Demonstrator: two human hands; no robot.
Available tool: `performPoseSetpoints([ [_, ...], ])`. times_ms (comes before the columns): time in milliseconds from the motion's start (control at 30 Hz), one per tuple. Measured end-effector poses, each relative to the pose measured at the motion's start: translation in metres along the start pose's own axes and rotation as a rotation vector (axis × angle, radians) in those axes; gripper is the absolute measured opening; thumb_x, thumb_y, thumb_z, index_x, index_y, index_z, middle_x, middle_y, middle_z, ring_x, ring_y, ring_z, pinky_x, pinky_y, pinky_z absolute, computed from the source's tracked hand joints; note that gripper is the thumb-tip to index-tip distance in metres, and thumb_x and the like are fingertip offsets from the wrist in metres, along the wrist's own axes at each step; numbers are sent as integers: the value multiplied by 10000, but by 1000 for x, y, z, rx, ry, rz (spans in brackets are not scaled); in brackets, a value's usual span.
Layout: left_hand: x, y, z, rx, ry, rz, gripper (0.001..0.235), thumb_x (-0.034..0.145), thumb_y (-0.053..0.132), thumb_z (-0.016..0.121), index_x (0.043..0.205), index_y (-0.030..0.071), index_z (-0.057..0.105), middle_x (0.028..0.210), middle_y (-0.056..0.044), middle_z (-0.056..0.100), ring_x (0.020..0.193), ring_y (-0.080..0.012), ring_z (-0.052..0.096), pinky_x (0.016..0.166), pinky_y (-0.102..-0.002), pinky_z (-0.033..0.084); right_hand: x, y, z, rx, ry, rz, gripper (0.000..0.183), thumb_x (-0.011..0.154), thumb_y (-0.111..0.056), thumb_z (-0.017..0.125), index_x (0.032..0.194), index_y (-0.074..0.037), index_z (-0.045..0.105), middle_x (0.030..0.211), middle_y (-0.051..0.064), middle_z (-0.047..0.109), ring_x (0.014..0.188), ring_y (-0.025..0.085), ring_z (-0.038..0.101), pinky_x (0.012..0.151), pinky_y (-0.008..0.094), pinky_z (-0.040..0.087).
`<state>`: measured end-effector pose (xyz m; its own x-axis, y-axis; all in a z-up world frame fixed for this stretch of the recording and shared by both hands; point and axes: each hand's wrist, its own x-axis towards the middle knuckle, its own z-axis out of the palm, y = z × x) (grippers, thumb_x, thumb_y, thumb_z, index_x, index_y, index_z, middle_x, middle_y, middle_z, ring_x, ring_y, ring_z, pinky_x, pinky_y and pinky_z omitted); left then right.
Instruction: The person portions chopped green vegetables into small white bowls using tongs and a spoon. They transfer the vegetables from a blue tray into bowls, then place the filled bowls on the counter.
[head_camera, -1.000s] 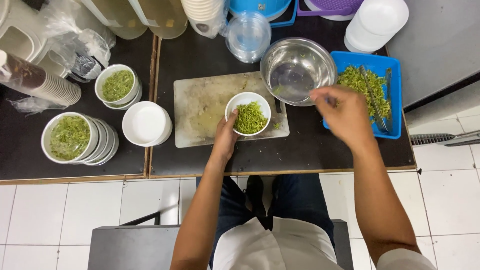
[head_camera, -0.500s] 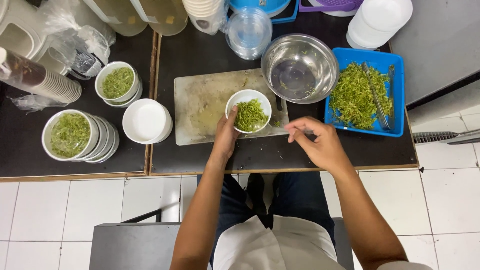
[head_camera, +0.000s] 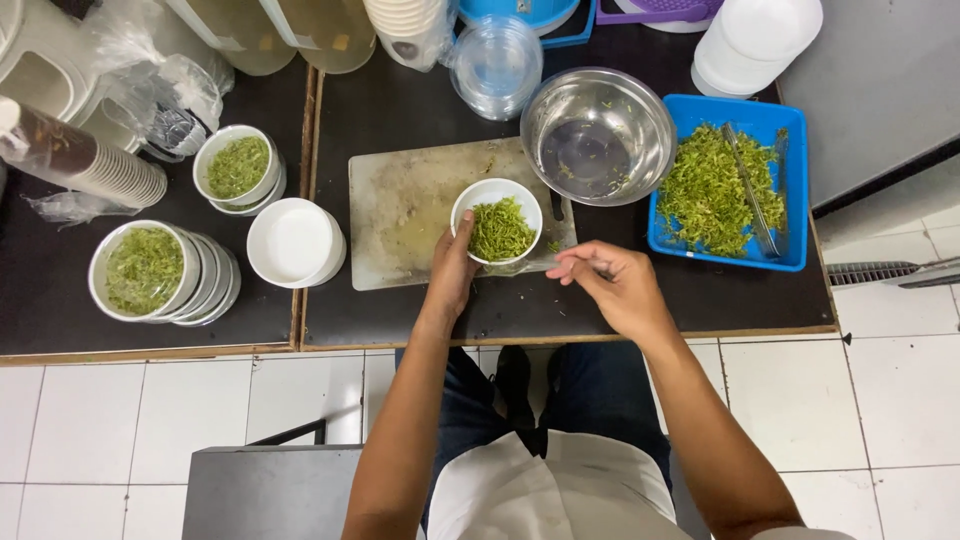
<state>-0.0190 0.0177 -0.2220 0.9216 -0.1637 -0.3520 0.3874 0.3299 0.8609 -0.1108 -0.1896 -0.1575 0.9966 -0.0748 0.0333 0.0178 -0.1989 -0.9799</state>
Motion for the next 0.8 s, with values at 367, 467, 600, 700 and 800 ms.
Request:
performPoseSetpoints([
  [367, -13, 16, 9, 27, -11, 2, 776, 1070, 493, 579, 1583, -54, 380, 1644, -312, 329, 1502, -443, 372, 1173, -604, 422, 16, -12, 9, 81, 222, -49, 173, 1042, -42, 598, 1060, 41, 749, 863, 200, 777, 725, 172, 743, 649, 243, 582],
  [467, -29, 37, 21, 61, -32, -8, 834, 1057, 538, 561, 1599, -55, 337, 1682, -329, 206, 1545, -500, 204, 1203, -649, 349, 19, -15, 13, -77, 258, -116, 110, 1002, -31, 665, 1026, -25, 772, 835, 135, 783, 717, 152, 740, 659, 255, 565],
  [600, -43, 52, 31, 101, -65, -15, 861, 1057, 558, 534, 1607, -61, 299, 1694, -350, 98, 1555, -533, 62, 1231, -697, 235, 27, -7, 31, -262, 211, -217, 93, 917, -61, 778, 988, -120, 781, 799, 69, 788, 734, 178, 756, 663, 321, 543],
  [700, -35, 44, 28, 77, -40, -17, 866, 1042, 571, 551, 1597, -58, 340, 1693, -333, 162, 1556, -509, 181, 1213, -665, 321, 32, -3, 46, -263, 214, -218, 98, 894, -85, 800, 953, -160, 776, 805, 18, 797, 735, 108, 748, 658, 255, 519],
  [800, -26, 30, 19, 81, -73, 1, 824, 1060, 573, 534, 1586, -42, 379, 1681, -318, 225, 1550, -495, 209, 1209, -654, 353, 28, -18, 47, -226, 283, -332, 129, 872, -3, 779, 927, -120, 770, 701, 16, 743, 543, 105, 592, 552, 242, 471],
])
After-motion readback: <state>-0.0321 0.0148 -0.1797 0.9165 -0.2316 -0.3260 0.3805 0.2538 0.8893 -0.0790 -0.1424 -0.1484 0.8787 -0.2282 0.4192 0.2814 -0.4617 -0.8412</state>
